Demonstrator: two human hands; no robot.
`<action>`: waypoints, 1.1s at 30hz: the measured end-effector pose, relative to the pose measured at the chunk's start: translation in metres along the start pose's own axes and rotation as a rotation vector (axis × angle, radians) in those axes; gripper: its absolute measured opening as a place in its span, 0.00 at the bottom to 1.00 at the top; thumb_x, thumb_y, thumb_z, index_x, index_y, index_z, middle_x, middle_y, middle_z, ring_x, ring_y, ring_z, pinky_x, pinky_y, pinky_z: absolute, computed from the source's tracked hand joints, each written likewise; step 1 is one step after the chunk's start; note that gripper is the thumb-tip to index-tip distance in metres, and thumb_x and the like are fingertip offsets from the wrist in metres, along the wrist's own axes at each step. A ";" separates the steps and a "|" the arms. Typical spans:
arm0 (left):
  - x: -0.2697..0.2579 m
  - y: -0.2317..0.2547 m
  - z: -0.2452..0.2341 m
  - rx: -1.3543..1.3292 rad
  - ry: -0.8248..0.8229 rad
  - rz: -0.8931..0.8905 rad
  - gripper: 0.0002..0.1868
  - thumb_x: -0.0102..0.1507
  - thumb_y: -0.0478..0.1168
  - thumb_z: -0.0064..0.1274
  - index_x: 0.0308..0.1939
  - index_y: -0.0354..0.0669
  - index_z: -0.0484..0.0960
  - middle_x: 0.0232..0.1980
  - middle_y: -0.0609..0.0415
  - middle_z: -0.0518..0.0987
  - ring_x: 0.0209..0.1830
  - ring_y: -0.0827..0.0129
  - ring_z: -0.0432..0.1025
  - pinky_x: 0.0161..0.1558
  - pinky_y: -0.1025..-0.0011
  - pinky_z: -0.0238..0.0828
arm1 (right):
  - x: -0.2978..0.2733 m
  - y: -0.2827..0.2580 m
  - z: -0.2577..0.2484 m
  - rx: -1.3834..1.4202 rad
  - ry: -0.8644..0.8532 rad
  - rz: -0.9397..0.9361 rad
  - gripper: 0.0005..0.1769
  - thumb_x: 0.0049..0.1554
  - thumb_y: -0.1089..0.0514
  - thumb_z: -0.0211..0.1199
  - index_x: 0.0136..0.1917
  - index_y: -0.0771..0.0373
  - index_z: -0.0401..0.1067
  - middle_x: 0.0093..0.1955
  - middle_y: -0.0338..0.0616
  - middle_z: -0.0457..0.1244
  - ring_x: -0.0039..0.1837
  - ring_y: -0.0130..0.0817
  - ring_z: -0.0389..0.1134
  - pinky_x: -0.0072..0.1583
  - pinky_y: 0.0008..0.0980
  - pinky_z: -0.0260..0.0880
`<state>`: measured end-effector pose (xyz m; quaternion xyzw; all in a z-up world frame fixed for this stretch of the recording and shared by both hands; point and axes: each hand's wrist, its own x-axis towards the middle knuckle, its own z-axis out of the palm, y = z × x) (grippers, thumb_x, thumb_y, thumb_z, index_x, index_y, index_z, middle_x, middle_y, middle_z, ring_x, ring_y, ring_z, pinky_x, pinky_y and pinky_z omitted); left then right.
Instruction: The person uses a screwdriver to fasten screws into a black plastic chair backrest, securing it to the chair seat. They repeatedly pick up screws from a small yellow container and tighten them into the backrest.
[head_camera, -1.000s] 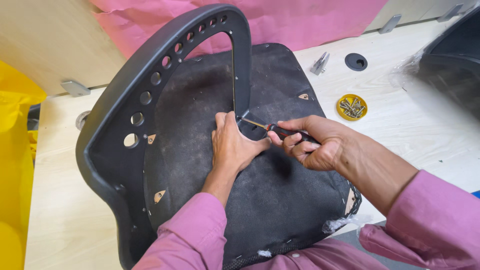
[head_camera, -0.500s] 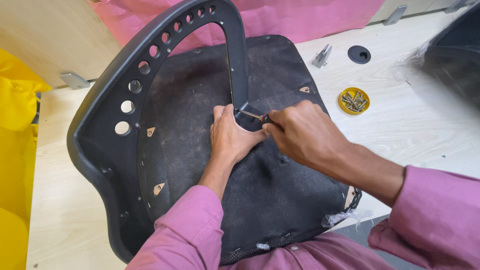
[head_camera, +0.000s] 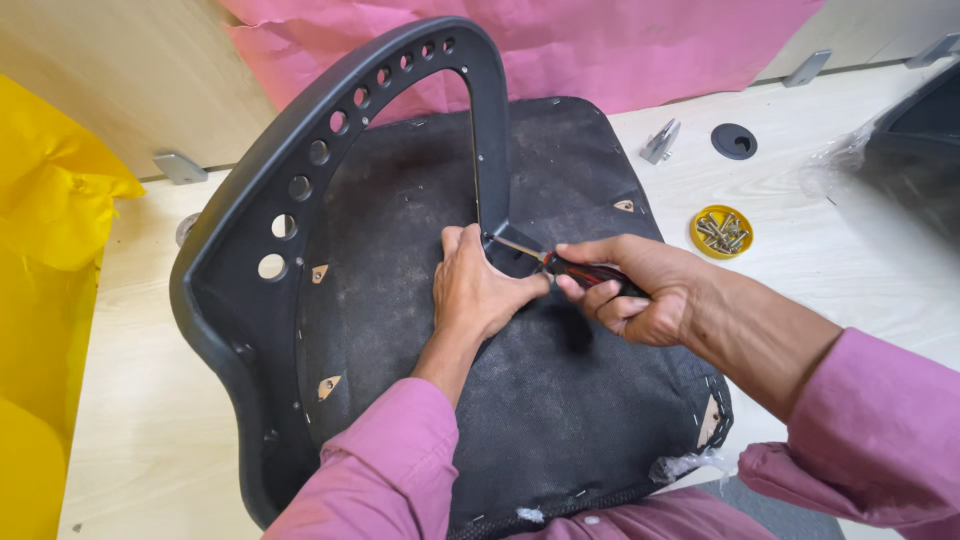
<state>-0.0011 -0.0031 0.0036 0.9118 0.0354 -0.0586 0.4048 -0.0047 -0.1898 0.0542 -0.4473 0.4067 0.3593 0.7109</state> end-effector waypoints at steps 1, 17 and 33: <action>-0.001 0.001 0.000 -0.001 -0.006 -0.005 0.49 0.39 0.58 0.73 0.55 0.34 0.72 0.57 0.46 0.70 0.54 0.52 0.76 0.52 0.58 0.74 | -0.001 0.005 -0.001 -0.086 0.015 -0.085 0.11 0.58 0.54 0.65 0.45 0.63 0.69 0.36 0.43 0.63 0.26 0.16 0.52 0.22 0.14 0.39; 0.002 0.001 0.003 0.048 0.029 0.021 0.58 0.38 0.61 0.76 0.61 0.30 0.66 0.59 0.45 0.68 0.53 0.50 0.75 0.51 0.57 0.75 | -0.011 0.008 0.021 -0.461 0.238 -0.377 0.13 0.56 0.57 0.70 0.48 0.65 0.71 0.38 0.46 0.64 0.30 0.22 0.62 0.28 0.22 0.53; 0.002 0.002 0.001 0.064 0.004 0.003 0.60 0.39 0.61 0.75 0.65 0.31 0.65 0.61 0.47 0.68 0.56 0.53 0.74 0.53 0.59 0.75 | -0.026 0.041 0.012 -1.540 0.548 -1.323 0.13 0.54 0.52 0.69 0.44 0.65 0.79 0.34 0.53 0.68 0.33 0.49 0.70 0.37 0.47 0.67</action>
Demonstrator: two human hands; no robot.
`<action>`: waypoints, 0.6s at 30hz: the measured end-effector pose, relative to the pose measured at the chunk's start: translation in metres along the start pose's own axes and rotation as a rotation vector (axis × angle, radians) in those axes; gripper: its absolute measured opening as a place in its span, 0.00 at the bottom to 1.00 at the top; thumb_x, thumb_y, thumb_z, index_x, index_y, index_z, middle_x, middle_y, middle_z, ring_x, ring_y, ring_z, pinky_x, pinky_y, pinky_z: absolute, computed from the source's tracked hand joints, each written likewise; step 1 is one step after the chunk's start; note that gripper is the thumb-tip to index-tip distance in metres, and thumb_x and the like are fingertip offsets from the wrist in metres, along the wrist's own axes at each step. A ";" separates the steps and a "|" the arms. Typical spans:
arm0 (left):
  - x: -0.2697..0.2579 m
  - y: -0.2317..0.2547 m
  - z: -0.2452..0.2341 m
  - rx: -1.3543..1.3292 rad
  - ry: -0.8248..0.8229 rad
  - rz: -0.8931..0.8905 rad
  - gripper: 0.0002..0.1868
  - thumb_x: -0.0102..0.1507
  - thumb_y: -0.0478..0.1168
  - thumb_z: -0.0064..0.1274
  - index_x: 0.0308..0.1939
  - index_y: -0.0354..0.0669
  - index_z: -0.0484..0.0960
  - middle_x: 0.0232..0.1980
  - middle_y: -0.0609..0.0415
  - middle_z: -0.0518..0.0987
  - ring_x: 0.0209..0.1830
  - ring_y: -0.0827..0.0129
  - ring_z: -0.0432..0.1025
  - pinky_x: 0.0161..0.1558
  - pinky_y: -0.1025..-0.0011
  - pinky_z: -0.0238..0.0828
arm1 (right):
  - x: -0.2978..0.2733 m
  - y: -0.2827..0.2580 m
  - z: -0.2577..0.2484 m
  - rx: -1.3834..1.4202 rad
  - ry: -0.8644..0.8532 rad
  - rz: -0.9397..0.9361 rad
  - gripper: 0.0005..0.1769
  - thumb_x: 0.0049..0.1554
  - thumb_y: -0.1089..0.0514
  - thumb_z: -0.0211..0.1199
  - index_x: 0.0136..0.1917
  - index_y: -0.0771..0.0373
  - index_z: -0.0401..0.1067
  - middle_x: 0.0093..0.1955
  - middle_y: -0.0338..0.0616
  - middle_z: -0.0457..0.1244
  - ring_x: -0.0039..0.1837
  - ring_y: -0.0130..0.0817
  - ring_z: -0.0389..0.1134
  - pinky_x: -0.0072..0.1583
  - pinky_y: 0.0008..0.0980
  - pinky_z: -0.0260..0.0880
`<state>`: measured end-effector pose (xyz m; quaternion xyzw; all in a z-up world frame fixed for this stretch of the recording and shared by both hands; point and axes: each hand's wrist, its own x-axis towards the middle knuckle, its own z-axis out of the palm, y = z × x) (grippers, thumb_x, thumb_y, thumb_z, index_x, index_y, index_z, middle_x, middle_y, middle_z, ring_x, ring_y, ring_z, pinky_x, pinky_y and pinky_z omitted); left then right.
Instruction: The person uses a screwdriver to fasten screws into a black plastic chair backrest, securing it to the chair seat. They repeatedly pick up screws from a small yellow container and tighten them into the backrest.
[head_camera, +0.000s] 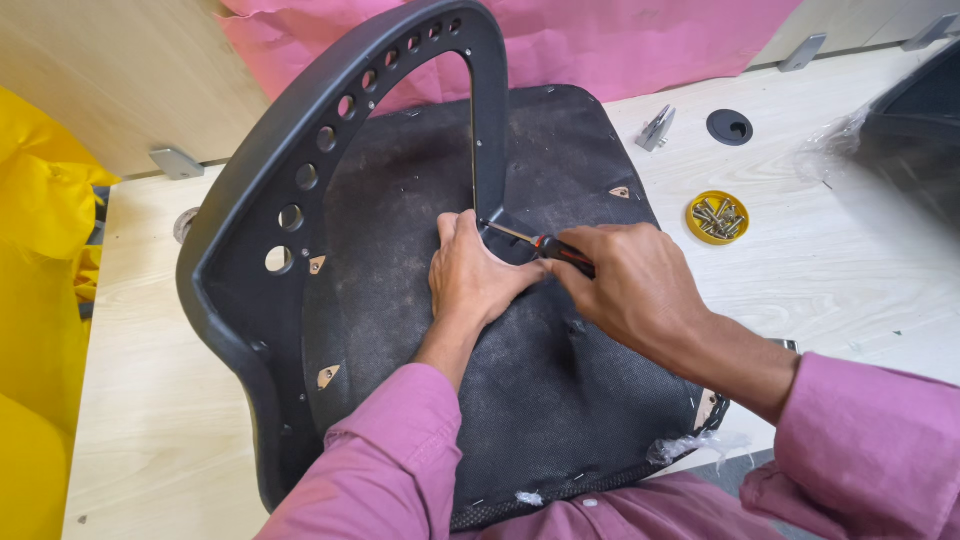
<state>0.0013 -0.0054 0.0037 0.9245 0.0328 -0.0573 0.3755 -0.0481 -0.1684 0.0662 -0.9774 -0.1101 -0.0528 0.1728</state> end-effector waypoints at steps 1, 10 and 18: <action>0.000 0.000 0.001 -0.002 -0.024 -0.014 0.61 0.39 0.61 0.75 0.65 0.31 0.64 0.61 0.47 0.67 0.56 0.54 0.74 0.53 0.60 0.75 | 0.000 -0.001 -0.002 -0.018 -0.026 -0.046 0.13 0.55 0.53 0.68 0.46 0.66 0.78 0.34 0.53 0.68 0.33 0.50 0.70 0.37 0.47 0.68; 0.001 -0.001 -0.004 -0.038 -0.024 -0.023 0.55 0.40 0.64 0.74 0.60 0.33 0.69 0.58 0.47 0.70 0.55 0.54 0.76 0.52 0.58 0.75 | 0.023 -0.001 0.002 0.505 -0.281 0.551 0.11 0.59 0.53 0.67 0.52 0.61 0.78 0.33 0.52 0.67 0.28 0.30 0.62 0.32 0.30 0.57; 0.003 0.002 -0.008 -0.042 0.026 -0.038 0.49 0.37 0.63 0.73 0.53 0.38 0.74 0.56 0.51 0.72 0.53 0.54 0.76 0.51 0.57 0.75 | 0.042 0.035 0.019 1.494 -0.488 1.170 0.12 0.53 0.55 0.71 0.47 0.65 0.78 0.35 0.49 0.67 0.31 0.30 0.65 0.32 0.29 0.59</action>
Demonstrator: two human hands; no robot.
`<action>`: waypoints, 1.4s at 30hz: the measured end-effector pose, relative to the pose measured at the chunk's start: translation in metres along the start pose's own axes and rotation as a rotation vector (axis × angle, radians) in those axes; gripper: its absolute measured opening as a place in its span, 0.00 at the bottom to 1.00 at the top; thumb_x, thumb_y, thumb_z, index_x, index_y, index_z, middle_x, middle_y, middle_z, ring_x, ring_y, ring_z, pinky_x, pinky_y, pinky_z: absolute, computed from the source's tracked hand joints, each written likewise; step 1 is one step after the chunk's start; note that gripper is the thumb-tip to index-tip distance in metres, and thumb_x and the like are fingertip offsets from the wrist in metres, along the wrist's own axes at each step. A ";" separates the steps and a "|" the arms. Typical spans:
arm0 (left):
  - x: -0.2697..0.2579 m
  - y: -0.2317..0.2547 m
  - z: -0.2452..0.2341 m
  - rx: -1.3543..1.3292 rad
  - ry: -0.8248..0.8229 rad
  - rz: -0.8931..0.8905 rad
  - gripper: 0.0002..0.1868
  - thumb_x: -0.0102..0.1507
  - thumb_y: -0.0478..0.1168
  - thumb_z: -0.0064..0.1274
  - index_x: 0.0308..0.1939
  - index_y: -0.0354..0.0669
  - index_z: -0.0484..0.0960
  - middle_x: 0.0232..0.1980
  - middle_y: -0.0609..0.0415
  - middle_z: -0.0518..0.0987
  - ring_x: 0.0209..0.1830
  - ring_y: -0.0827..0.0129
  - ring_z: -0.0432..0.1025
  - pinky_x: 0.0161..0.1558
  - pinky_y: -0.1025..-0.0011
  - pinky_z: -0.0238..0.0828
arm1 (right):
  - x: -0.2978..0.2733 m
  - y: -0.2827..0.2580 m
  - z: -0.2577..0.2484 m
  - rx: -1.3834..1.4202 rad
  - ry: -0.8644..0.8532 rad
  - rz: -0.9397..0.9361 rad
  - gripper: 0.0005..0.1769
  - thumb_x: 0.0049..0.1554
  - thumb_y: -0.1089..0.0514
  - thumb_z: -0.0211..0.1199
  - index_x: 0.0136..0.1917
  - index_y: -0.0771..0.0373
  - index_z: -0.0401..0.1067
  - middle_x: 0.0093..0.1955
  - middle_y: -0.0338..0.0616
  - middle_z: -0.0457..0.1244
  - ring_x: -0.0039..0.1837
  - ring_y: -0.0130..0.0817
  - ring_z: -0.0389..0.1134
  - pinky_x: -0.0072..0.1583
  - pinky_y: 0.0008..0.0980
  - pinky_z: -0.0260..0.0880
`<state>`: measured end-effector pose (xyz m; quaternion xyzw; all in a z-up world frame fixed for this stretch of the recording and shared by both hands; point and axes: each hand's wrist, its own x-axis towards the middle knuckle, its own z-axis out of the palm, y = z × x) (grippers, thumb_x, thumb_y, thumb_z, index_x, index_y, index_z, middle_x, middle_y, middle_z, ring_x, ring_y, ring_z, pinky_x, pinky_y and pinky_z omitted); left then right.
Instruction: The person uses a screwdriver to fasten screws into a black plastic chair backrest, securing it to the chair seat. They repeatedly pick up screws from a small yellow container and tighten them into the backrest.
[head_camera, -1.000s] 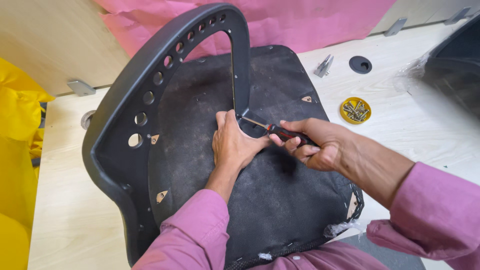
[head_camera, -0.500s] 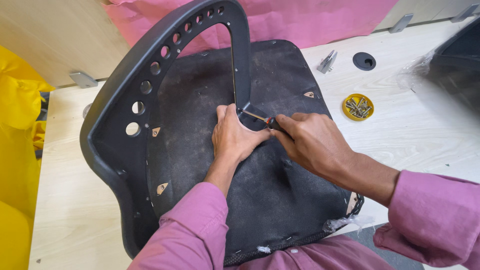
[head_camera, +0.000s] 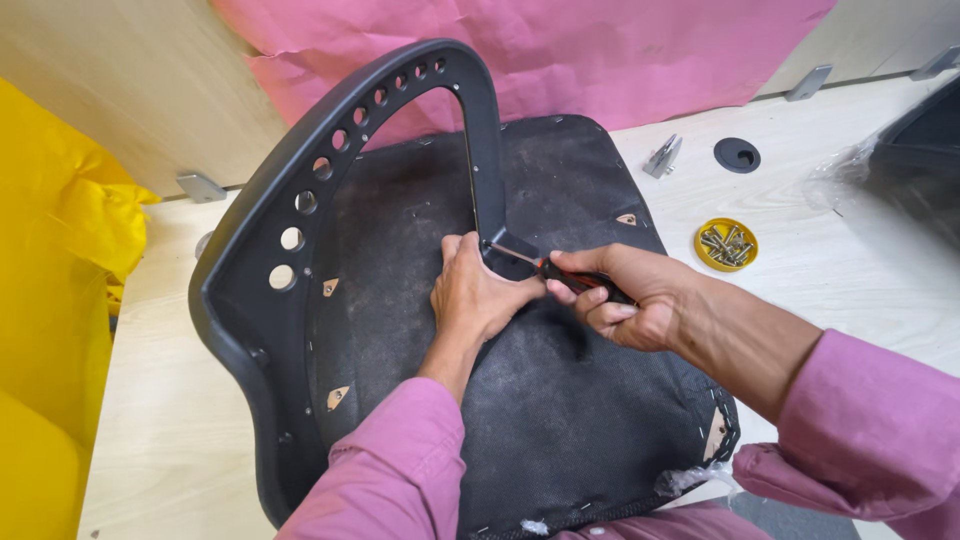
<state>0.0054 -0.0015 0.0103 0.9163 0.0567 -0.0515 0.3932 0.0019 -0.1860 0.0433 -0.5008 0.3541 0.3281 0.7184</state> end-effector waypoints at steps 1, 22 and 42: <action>0.000 -0.001 0.001 -0.004 0.009 0.011 0.49 0.37 0.63 0.73 0.53 0.38 0.75 0.56 0.51 0.72 0.53 0.54 0.77 0.50 0.57 0.75 | -0.002 0.003 -0.001 -0.071 0.014 -0.051 0.13 0.52 0.55 0.71 0.46 0.66 0.78 0.35 0.48 0.67 0.32 0.30 0.65 0.32 0.29 0.59; -0.005 -0.005 0.003 -0.040 -0.153 -0.025 0.49 0.38 0.60 0.71 0.55 0.33 0.77 0.58 0.46 0.72 0.58 0.53 0.74 0.56 0.60 0.75 | -0.036 -0.018 0.018 -1.026 0.315 -0.404 0.11 0.58 0.51 0.66 0.43 0.60 0.79 0.32 0.47 0.69 0.26 0.28 0.62 0.28 0.25 0.56; -0.011 0.002 0.005 0.024 -0.112 0.011 0.57 0.39 0.60 0.74 0.64 0.34 0.68 0.62 0.47 0.69 0.60 0.49 0.69 0.59 0.57 0.70 | -0.058 0.017 0.012 -1.727 0.318 -1.299 0.12 0.56 0.56 0.67 0.46 0.69 0.78 0.37 0.53 0.67 0.35 0.48 0.70 0.38 0.45 0.72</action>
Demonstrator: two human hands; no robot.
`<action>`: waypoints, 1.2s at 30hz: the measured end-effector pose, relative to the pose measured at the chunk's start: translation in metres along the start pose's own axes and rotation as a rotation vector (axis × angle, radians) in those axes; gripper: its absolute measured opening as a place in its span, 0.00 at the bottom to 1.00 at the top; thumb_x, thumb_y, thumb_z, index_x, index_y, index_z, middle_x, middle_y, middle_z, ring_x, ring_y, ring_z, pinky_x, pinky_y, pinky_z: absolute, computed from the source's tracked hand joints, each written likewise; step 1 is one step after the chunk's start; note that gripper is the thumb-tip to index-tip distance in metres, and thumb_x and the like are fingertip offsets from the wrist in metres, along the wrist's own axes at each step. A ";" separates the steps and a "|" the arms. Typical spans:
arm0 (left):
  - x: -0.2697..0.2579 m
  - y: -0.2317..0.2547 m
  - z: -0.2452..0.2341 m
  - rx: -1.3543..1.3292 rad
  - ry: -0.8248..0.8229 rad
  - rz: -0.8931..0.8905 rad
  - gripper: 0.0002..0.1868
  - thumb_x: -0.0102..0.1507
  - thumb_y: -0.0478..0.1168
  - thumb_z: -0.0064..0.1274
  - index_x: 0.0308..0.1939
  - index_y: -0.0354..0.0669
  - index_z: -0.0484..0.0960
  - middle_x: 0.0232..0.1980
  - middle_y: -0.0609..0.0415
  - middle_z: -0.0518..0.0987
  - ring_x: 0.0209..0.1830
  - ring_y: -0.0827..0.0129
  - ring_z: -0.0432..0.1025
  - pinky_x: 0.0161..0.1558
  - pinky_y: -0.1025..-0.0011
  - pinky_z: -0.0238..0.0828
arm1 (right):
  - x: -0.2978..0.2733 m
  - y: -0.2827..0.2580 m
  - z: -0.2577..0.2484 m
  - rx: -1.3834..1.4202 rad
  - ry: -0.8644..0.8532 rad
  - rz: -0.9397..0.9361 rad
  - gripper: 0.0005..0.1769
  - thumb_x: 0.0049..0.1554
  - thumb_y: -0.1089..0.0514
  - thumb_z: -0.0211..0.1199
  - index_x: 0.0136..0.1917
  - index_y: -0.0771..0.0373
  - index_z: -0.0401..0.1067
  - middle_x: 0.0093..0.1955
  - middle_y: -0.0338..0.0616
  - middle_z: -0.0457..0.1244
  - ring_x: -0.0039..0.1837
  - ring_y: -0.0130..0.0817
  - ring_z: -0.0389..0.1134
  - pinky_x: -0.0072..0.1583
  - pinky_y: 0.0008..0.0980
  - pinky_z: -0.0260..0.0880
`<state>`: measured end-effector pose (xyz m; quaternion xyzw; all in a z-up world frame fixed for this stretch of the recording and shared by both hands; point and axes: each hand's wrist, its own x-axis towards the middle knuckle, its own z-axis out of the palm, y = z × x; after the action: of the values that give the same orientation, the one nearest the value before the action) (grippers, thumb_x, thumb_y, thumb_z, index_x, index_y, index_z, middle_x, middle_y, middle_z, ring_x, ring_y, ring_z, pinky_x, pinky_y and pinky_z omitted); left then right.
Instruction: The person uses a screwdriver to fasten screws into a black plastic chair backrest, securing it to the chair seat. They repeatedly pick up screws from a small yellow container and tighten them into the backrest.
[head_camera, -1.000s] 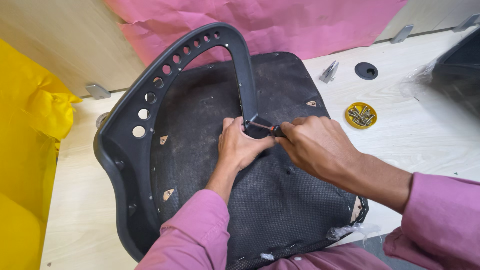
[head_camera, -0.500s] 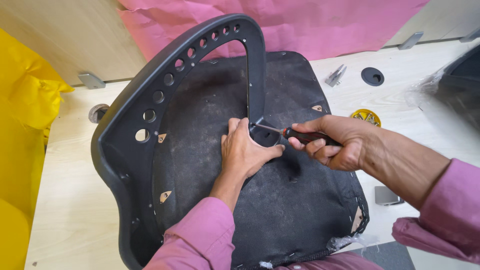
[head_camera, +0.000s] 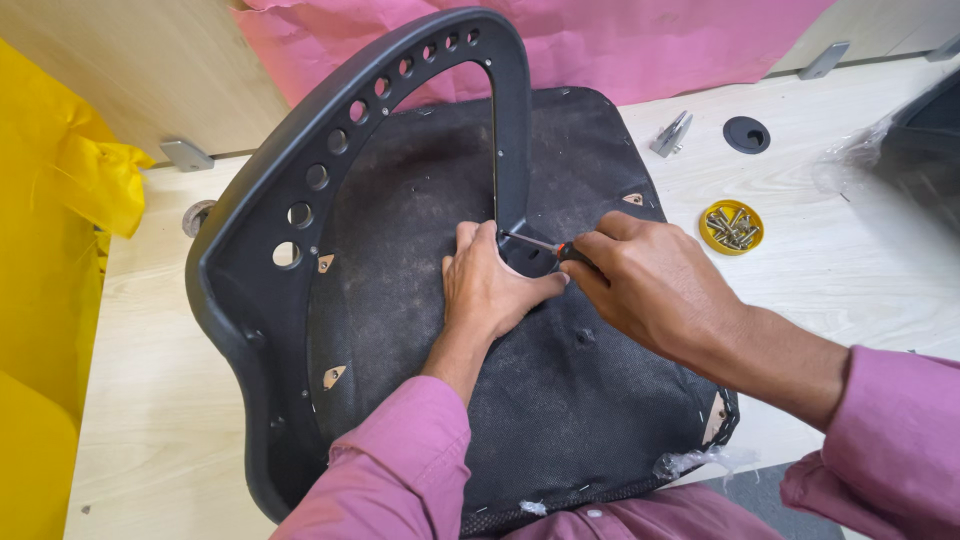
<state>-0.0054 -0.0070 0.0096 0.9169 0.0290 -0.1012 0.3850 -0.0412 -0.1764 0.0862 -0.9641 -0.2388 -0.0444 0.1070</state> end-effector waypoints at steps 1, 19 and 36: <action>0.001 0.000 0.001 -0.006 0.011 0.002 0.59 0.39 0.60 0.74 0.66 0.33 0.66 0.62 0.46 0.68 0.60 0.48 0.68 0.59 0.56 0.70 | 0.003 0.001 0.003 0.092 -0.017 0.161 0.12 0.57 0.54 0.69 0.47 0.67 0.79 0.38 0.53 0.68 0.35 0.44 0.71 0.38 0.40 0.70; 0.003 -0.005 0.005 -0.018 0.047 0.008 0.60 0.37 0.62 0.74 0.65 0.34 0.68 0.63 0.47 0.69 0.61 0.49 0.70 0.58 0.58 0.71 | -0.015 0.000 0.010 0.062 0.210 0.059 0.11 0.51 0.56 0.71 0.45 0.65 0.76 0.37 0.49 0.67 0.35 0.43 0.70 0.36 0.40 0.70; 0.002 0.001 -0.003 -0.031 0.074 0.023 0.53 0.37 0.65 0.74 0.55 0.37 0.73 0.58 0.48 0.72 0.56 0.53 0.75 0.56 0.58 0.73 | 0.038 0.035 0.023 1.696 -0.221 1.526 0.11 0.64 0.55 0.59 0.54 0.65 0.68 0.44 0.56 0.70 0.32 0.21 0.63 0.23 0.10 0.44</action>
<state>-0.0026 -0.0053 0.0118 0.9142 0.0343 -0.0622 0.3990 0.0098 -0.1841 0.0625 -0.4739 0.4471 0.2924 0.7000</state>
